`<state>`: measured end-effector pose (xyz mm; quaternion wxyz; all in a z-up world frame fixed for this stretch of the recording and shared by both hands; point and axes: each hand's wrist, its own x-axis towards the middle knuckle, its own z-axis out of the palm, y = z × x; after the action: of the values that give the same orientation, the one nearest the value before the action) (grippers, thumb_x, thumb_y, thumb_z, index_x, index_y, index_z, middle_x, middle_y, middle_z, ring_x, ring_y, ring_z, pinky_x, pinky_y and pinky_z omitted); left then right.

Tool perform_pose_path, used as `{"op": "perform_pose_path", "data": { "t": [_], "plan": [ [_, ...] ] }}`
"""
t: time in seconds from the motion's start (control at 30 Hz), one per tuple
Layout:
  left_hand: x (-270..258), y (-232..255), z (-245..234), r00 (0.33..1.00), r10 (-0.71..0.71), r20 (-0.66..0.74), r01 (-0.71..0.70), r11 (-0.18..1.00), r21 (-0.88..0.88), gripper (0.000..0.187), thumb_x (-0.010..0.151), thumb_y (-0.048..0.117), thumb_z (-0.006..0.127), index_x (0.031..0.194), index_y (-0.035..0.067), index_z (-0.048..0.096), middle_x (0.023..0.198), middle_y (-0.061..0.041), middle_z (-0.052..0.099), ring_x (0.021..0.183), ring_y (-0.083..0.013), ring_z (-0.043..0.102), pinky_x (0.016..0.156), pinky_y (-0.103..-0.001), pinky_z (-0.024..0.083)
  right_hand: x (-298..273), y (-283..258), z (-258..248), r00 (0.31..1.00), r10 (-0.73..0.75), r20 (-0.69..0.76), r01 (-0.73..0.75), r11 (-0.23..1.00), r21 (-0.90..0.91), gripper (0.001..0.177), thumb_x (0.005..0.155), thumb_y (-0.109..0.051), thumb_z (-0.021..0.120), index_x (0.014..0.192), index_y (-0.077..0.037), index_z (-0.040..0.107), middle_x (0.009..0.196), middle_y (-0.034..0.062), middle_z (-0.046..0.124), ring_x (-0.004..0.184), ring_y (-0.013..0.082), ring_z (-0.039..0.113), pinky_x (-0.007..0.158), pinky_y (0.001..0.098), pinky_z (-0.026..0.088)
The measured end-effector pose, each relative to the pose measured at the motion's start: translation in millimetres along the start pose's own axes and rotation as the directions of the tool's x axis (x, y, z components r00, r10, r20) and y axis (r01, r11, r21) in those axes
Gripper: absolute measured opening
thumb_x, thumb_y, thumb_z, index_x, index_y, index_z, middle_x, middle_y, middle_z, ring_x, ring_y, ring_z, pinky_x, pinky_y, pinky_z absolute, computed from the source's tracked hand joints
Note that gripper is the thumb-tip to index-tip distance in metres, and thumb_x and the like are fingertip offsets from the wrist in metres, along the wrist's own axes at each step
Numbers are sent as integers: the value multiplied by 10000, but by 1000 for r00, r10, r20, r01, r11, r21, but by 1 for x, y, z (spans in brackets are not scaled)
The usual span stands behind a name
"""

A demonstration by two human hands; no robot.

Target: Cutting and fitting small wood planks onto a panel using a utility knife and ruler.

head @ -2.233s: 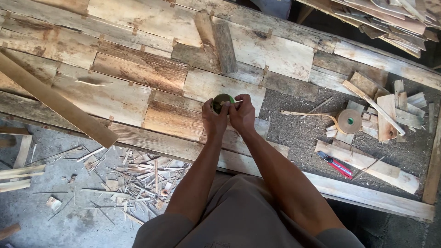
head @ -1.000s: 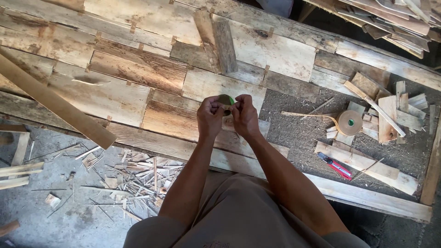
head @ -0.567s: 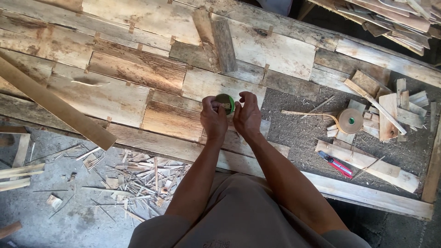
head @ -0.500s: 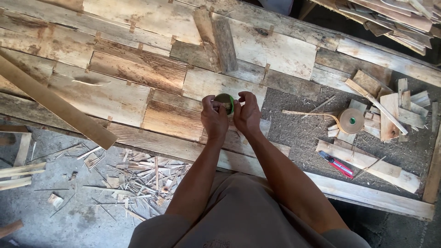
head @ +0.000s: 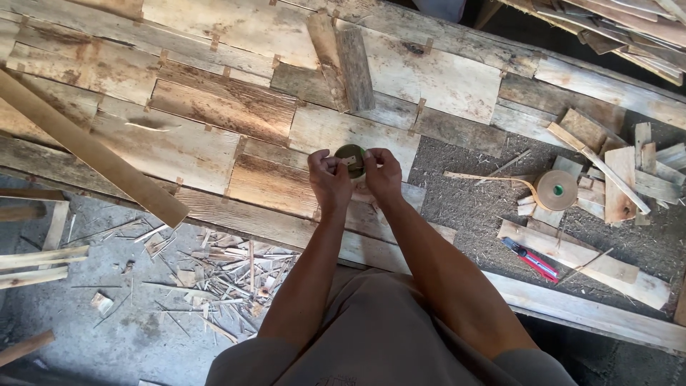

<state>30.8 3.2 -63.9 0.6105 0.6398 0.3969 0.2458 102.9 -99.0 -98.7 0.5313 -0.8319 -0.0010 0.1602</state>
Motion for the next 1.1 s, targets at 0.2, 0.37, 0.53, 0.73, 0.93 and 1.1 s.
{"op": "perform_pose_path", "data": {
  "t": [0.2,0.37,0.53,0.73,0.93,1.1],
  "plan": [
    [-23,28,10,999,21,36,-16,990,-137,389,947,23,691,1281,-22,498,913,-78,678,820,-125,648,743,-258,547,-21,-61,-37,978,12,210,-43,988,146,277,985,-280,716,1124,-40,722,930,21,724,745,80,574,646,258,495],
    [-46,18,47,996,-7,85,26,974,-225,339,975,9,678,1275,-24,523,948,-68,670,854,-106,632,758,-241,530,-14,-30,-61,974,54,219,-106,967,233,205,988,-220,733,1050,-25,730,862,4,707,741,52,596,655,226,506],
    [-67,12,90,992,-41,117,68,968,-243,333,972,12,666,1275,-16,531,940,-62,656,838,-99,613,728,-234,519,-10,-17,-112,971,110,212,-171,939,298,143,990,-163,719,1039,-29,701,823,2,666,678,77,556,594,252,473],
    [-91,15,147,982,-92,167,122,976,-182,335,956,59,675,1255,-11,543,944,-74,672,818,-109,635,708,-243,536,10,25,-169,978,100,185,-149,950,274,113,998,-129,672,1035,-26,697,831,-5,693,704,70,596,632,245,516],
    [-102,3,192,938,113,328,-142,988,65,431,931,209,778,1243,10,557,1069,-129,672,928,-246,668,807,-398,556,57,62,-242,989,131,62,-142,962,234,115,1001,-131,661,1055,-37,698,872,1,722,725,72,617,642,238,520],
    [-99,30,221,665,286,690,-645,685,338,540,819,150,783,1306,17,591,1422,-230,546,1335,-457,499,1108,-529,438,106,61,-304,991,-129,-20,119,954,-275,171,1001,-169,725,998,2,722,811,124,712,718,168,623,664,333,525]
  ]
}}
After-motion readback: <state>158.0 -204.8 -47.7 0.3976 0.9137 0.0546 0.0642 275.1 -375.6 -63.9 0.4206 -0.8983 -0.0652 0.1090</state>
